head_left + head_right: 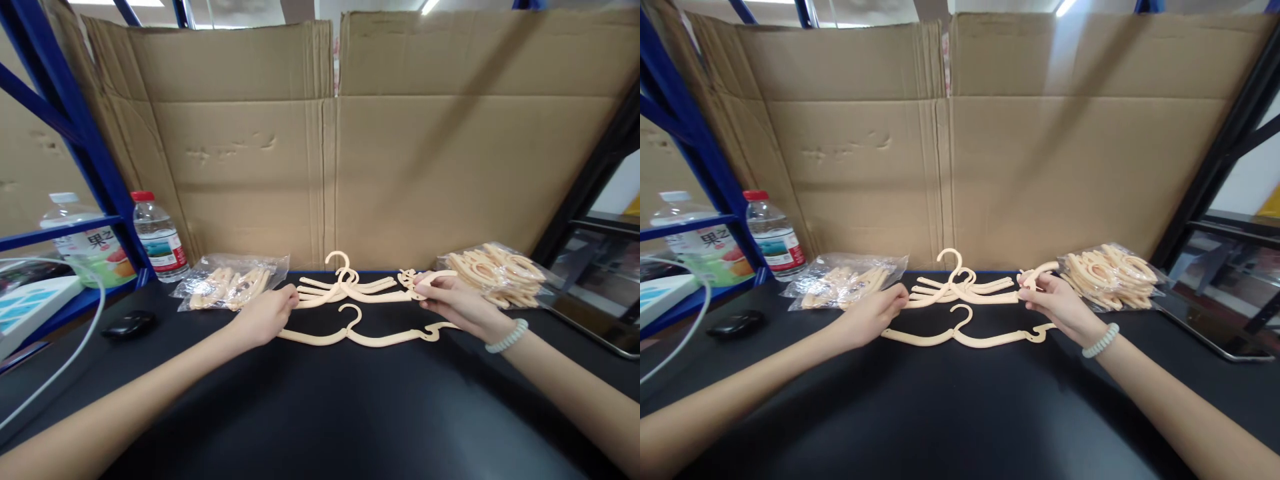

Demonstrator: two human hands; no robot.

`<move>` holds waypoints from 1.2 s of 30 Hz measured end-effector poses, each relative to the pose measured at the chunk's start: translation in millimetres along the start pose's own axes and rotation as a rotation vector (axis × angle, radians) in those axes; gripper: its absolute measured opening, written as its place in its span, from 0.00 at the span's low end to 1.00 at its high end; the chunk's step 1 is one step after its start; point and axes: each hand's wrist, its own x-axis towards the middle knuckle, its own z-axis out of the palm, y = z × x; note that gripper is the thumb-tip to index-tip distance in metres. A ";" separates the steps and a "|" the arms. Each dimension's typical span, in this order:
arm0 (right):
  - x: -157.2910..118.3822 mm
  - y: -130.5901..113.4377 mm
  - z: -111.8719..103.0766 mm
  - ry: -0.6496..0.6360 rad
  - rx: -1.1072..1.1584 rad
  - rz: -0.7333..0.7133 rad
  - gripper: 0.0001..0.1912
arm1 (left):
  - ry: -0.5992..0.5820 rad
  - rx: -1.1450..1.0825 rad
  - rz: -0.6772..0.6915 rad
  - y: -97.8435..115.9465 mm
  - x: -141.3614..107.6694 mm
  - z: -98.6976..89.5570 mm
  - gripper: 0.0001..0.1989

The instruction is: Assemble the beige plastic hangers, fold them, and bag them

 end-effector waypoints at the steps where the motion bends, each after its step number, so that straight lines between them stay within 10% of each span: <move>1: 2.3 -0.3 -6.5 -0.011 0.025 0.039 0.16 | -0.029 0.009 0.008 -1.2 0.3 -3.8 0.09; 16: 4.1 -23.4 -49.0 -0.559 -0.670 0.088 0.17 | -0.433 0.093 0.181 6.2 -13.2 -29.5 0.10; 36: 0.3 -23.6 -44.5 -0.467 -1.063 -0.046 0.18 | -0.137 0.089 0.356 23.8 -19.7 -3.4 0.07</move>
